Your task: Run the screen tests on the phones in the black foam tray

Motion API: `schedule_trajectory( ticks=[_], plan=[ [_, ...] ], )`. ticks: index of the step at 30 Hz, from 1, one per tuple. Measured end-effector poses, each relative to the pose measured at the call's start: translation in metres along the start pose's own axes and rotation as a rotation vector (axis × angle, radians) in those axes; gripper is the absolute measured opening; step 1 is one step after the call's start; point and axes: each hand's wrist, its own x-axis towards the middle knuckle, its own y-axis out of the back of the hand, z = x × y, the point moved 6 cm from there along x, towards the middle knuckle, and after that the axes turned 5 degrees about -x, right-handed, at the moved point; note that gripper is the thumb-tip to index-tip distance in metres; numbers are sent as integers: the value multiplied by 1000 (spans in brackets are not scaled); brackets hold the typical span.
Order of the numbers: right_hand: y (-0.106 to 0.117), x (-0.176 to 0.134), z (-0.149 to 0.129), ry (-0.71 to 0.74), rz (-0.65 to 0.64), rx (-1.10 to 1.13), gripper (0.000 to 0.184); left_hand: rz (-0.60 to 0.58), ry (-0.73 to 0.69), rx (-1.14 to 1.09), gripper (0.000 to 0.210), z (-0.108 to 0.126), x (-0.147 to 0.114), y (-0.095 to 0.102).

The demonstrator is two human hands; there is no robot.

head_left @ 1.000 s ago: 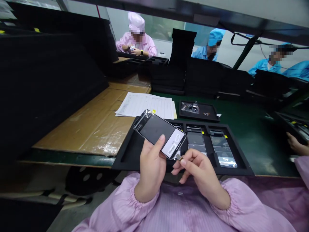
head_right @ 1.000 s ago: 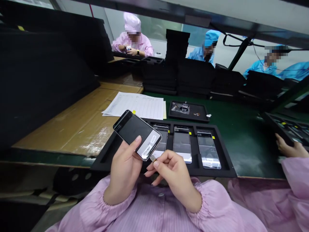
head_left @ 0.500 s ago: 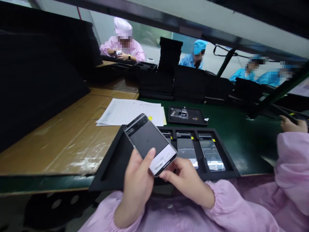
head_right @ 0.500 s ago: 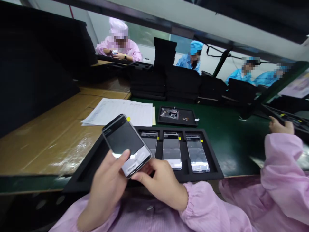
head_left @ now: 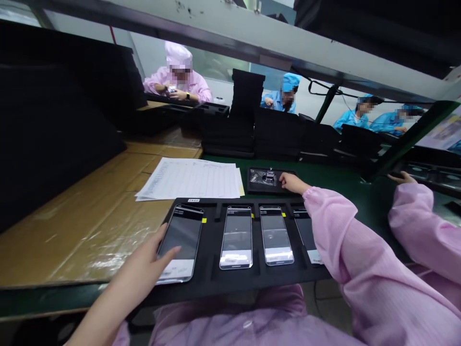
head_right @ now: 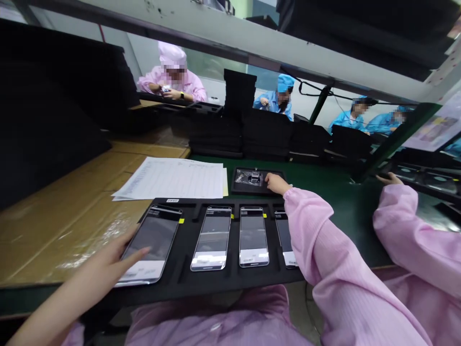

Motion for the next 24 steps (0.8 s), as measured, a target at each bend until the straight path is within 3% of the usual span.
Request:
schedule_trajectory(
  ticks=[3, 6, 9, 11, 13, 15, 18, 21, 24],
  plan=[
    [5, -2, -5, 4, 39, 50, 16, -5, -87, 244, 63, 37, -6, -21],
    [25, -28, -23, 62, 116, 159, 5, -85, -206, 328, 57, 87, -22, -59],
    [41, -84, -49, 149, 146, 308, 17, -252, -146, 205, 60, 109, -37, -93],
    [38, -130, -65, 216, 107, 453, 18, -298, -72, -20, 67, 111, -40, -101],
    [20, -174, -79, 263, -33, 852, 19, -263, 67, -314, 76, 104, -34, -100],
    [-9, -207, -89, 214, -195, 1137, 25, -225, 261, -618, 82, 92, -26, -99],
    [-55, -237, -101, 113, -387, 1372, 34, -331, 436, -977, 70, 92, -17, -104],
    [-82, -250, -113, 83, -446, 1507, 38, -401, 445, -1115, 43, 104, -15, -98],
    [-90, -254, -120, 77, -402, 1577, 40, -266, 489, -1302, 33, 115, -22, -84]
  ],
)
